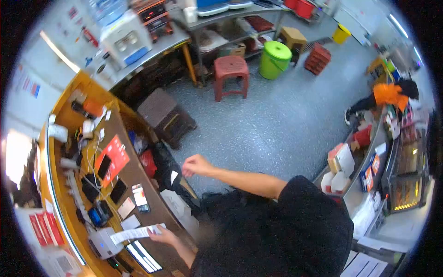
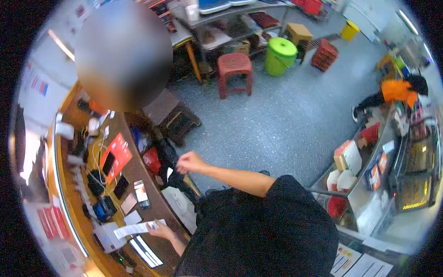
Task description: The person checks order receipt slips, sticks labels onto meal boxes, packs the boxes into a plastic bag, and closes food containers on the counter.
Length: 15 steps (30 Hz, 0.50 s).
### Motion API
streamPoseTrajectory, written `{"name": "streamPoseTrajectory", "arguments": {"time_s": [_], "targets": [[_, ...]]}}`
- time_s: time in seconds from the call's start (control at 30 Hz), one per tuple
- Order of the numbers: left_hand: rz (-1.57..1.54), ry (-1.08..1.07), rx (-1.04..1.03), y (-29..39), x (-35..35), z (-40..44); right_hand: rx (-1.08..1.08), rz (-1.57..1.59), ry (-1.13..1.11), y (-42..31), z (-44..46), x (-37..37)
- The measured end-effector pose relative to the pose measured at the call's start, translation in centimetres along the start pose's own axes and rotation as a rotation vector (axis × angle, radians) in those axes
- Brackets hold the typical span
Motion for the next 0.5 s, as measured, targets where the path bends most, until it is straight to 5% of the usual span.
{"name": "streamPoseTrajectory", "arguments": {"time_s": [0.03, 0.07, 0.1, 0.2, 0.23, 0.27, 0.33, 0.43, 0.5], "targets": [[-0.176, 0.015, -0.101, 6.3, -0.9, 0.8, 0.024, 0.024, 0.095, -2.0, -2.5, 4.9], [-0.675, -0.262, -0.002, 12.0, -5.3, 0.5, 0.017, 0.036, 0.184, -3.4, -4.9, 9.6], [-0.745, -0.432, -0.041, 19.1, -8.5, -1.5, 0.094, -0.007, 0.19, -3.6, -5.9, 14.3], [-0.517, -0.958, -0.505, 34.9, -20.9, -16.0, 0.086, 0.211, 0.348, -2.7, -11.7, 24.6], [-0.432, -1.126, -0.641, 37.3, -25.1, -21.9, -0.003, -0.19, 0.423, -2.7, -15.4, 29.3], [-0.311, -1.294, -0.795, 38.3, -28.2, -27.4, -0.025, -0.345, 0.503, -0.6, -18.8, 35.9], [-0.047, -1.575, -1.094, 36.6, -31.3, -35.8, 0.07, -0.095, 0.756, 3.9, -30.3, 46.6], [0.234, -1.624, -1.041, 30.0, -32.3, -38.1, -0.13, 0.195, 1.191, 16.7, -51.4, 58.5], [0.396, -1.538, -0.877, 26.8, -32.4, -35.7, -0.265, 0.137, 1.117, 20.5, -60.0, 57.0]]}}
Point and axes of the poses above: each hand's wrist, its own z-axis towards the middle knuckle, its own x-axis out of the back of the hand, y = z × x, the point moved 9 cm from there along z, towards the middle knuckle, and after that the axes turned 14 degrees about z, right-handed, at the moved point
